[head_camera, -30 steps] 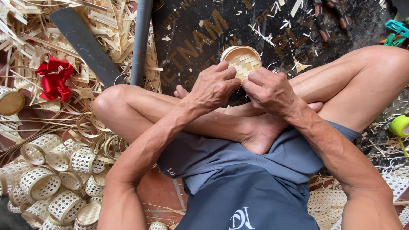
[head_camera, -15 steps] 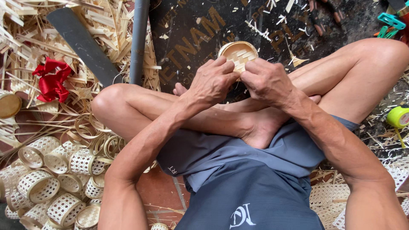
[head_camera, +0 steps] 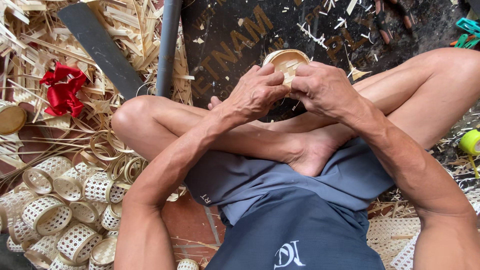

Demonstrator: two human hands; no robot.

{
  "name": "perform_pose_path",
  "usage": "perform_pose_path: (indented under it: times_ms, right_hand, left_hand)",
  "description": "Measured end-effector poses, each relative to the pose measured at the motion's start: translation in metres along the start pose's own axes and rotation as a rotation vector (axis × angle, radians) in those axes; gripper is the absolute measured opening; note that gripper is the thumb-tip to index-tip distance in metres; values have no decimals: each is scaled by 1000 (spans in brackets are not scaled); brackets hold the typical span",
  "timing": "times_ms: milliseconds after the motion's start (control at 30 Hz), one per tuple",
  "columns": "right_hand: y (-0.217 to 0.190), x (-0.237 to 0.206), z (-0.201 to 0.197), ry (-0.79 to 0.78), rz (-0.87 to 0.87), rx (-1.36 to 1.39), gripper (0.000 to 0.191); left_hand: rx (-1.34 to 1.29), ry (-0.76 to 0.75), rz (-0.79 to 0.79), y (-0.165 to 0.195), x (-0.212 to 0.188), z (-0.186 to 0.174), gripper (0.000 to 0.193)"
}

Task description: The person sits cross-legged on the floor weaving a cylindrical bamboo basket. They bend and tuck bamboo strips around the rim, press the woven body into shape, fit a round woven base into the bottom, and use a gray tube as a form while adjusting the basket walls.

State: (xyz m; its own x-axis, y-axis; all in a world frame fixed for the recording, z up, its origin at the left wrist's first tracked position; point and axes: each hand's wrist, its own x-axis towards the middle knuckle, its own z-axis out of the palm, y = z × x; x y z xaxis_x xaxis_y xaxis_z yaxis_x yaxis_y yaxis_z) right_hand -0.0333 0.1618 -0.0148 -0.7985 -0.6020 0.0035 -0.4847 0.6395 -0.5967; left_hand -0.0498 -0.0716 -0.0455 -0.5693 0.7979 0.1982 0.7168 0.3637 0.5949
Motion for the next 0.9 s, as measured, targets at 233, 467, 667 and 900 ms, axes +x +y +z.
perform_pose_path:
  times_ms: [233, 467, 667, 900]
  right_hand:
    - [-3, 7, -7, -131, 45, -50, 13]
    - [-3, 13, -11, -180, 56, -77, 13]
    - [-6, 14, -9, -154, 23, -74, 16]
    - [-3, 15, -9, -229, -77, -131, 10]
  left_hand:
    - [18, -33, 70, -5, 3, -2, 22]
    - [3, -78, 98, -10, 4, -5, 22]
    - [-11, -63, 105, -8, 2, -7, 19]
    - [-36, -67, 134, -6, 3, -12, 25]
